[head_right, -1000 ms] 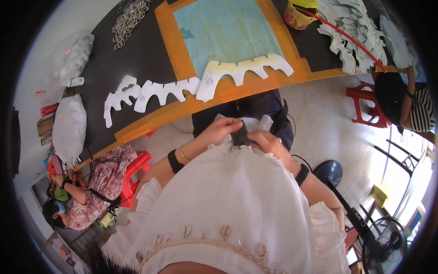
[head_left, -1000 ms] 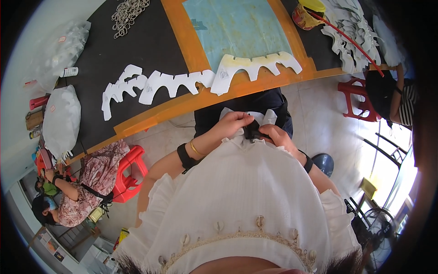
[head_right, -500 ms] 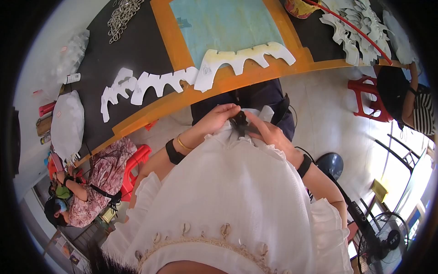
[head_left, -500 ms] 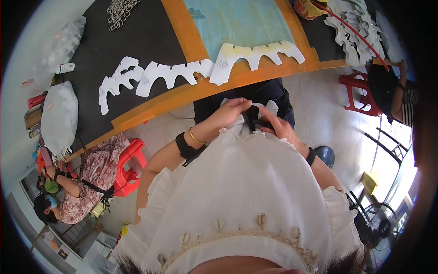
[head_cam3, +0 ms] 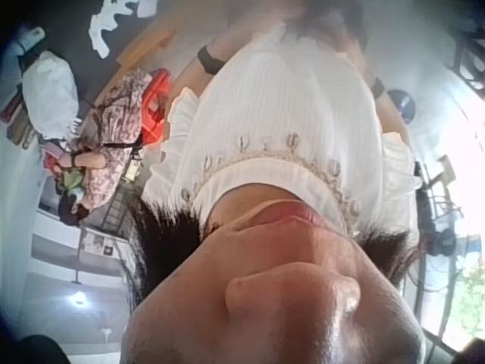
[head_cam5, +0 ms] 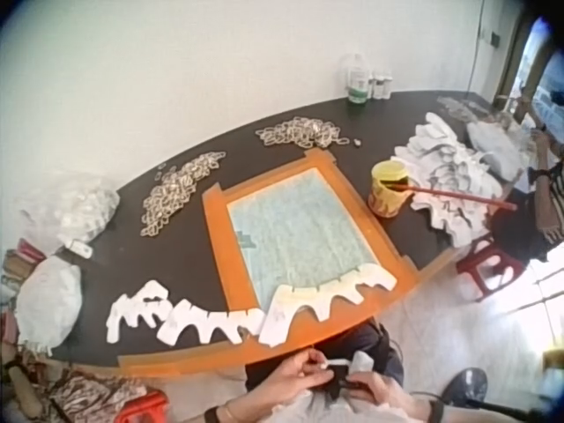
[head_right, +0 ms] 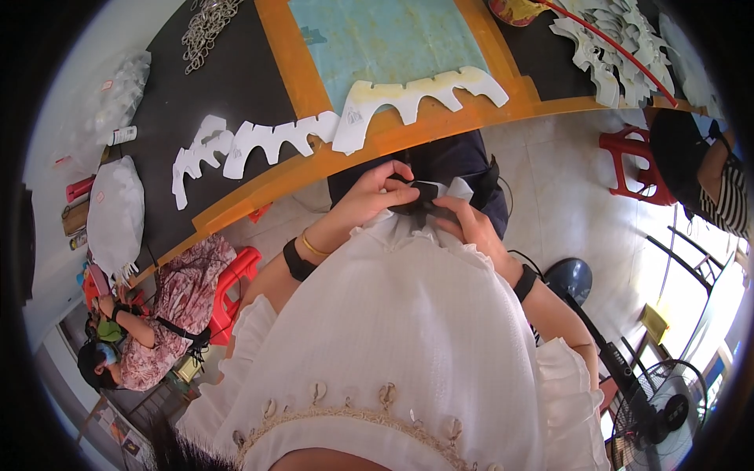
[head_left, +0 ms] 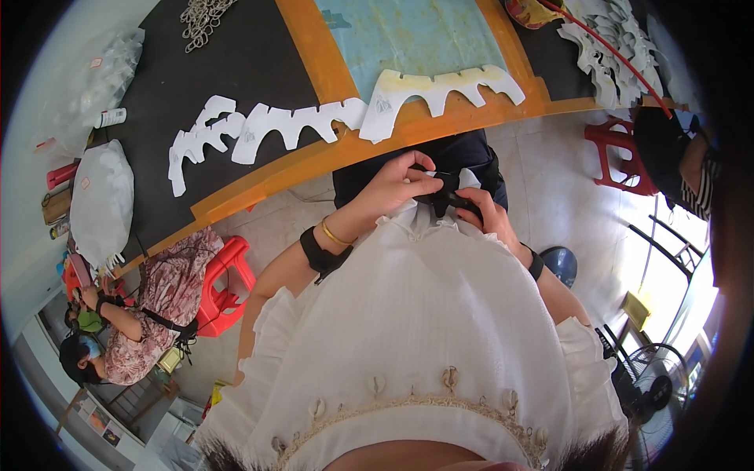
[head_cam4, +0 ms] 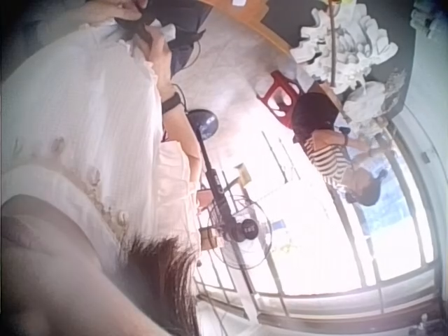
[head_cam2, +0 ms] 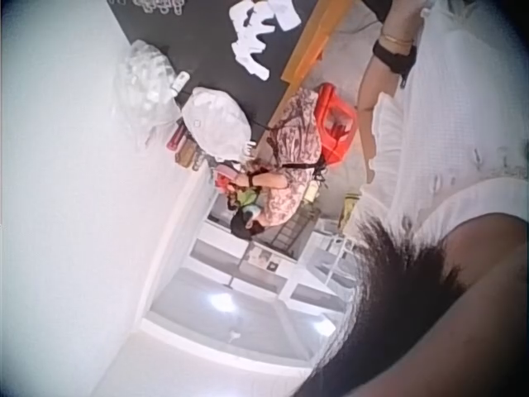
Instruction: Apply glue with a brush and hot glue gun to assemble white shoe upper components at a workshop table.
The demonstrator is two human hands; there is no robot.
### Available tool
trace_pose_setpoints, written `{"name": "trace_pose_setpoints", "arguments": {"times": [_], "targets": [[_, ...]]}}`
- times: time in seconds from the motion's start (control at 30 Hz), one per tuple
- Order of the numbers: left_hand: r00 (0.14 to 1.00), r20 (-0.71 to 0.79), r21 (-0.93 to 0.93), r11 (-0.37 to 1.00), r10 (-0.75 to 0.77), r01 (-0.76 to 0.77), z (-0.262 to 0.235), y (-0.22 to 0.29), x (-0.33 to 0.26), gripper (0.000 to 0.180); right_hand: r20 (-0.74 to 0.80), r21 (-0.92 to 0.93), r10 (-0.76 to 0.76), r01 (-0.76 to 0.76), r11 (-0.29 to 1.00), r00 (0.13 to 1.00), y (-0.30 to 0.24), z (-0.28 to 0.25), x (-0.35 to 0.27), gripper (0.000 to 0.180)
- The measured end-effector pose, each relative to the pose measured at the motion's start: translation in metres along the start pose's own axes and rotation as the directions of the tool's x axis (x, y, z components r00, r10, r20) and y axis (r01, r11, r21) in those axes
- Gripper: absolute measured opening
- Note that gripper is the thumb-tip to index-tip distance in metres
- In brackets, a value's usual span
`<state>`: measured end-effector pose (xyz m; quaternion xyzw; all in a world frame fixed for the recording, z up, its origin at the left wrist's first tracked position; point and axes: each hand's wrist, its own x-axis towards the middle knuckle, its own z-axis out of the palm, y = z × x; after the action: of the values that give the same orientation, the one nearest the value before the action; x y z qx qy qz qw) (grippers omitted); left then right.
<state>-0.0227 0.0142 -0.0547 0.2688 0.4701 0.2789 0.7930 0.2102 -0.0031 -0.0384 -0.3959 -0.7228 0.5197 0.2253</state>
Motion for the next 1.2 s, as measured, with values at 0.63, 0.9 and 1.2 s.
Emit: {"name": "trace_pose_setpoints", "arguments": {"times": [0.63, 0.9, 1.2], "targets": [[0.992, -0.096, -0.196, 0.976, 0.081, -0.099, 0.021, 0.008, 0.035, 0.037, 0.017, -0.164, -0.034, 0.036, 0.986, 0.999, -0.01, -0.01, 0.02, 0.044], [0.991, -0.079, -0.028, 0.993, 0.108, -0.111, 0.018, 0.0, 0.033, 0.033, -0.002, -0.165, -0.056, 0.055, 0.985, 0.998, 0.0, -0.005, 0.018, 0.041], [0.921, 0.161, 0.623, 0.687, 0.356, -0.375, 0.018, 0.026, -0.024, 0.016, -0.058, -0.104, 0.053, -0.059, 0.993, 0.997, -0.008, -0.005, 0.016, 0.04]]}}
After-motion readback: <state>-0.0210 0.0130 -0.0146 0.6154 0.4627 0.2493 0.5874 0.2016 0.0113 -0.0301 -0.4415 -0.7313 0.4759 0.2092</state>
